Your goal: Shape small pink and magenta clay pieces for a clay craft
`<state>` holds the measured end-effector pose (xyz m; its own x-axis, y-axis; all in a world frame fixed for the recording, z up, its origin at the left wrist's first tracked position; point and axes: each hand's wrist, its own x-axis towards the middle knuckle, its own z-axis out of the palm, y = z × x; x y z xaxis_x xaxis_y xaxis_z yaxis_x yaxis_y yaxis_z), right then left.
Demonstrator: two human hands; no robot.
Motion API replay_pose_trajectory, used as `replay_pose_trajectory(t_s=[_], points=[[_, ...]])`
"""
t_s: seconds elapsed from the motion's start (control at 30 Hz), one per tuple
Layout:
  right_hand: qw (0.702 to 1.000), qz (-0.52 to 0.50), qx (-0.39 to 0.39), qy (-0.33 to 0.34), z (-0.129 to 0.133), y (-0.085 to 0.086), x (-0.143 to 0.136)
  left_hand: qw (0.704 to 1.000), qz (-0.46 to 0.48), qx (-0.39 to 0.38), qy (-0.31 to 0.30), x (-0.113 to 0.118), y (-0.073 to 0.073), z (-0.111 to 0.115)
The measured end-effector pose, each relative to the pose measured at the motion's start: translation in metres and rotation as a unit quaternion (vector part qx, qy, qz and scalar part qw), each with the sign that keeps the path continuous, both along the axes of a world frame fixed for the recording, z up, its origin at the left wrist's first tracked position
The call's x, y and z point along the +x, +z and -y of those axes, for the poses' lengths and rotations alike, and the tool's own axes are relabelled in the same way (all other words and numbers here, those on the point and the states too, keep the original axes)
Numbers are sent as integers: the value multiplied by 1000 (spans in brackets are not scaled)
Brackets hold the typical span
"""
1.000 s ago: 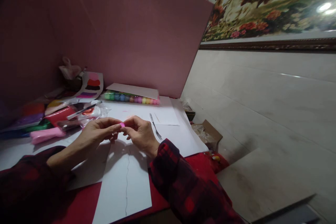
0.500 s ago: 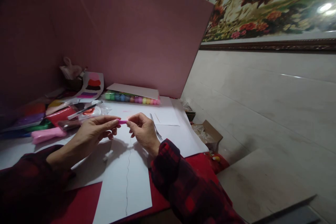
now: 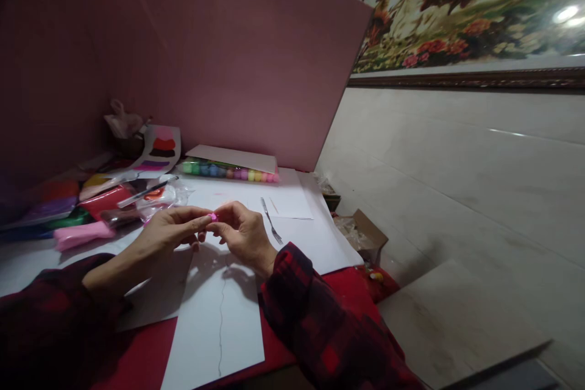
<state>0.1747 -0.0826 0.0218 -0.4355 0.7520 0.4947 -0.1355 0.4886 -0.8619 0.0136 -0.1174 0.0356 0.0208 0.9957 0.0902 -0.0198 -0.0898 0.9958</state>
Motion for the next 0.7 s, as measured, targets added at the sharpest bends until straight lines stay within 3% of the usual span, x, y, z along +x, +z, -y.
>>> replay_pose_trajectory(t_s=[0.23, 0.47, 0.7], points=[[999, -11, -32, 11, 0, 1, 0, 1000, -6, 14, -14, 2, -2, -1], [995, -64, -72, -39, -8, 2, -1, 997, 61, 32, 39, 0, -2, -1], [998, -32, -58, -23, -6, 0, 0, 999, 46, 3, 1, 1, 0, 2]])
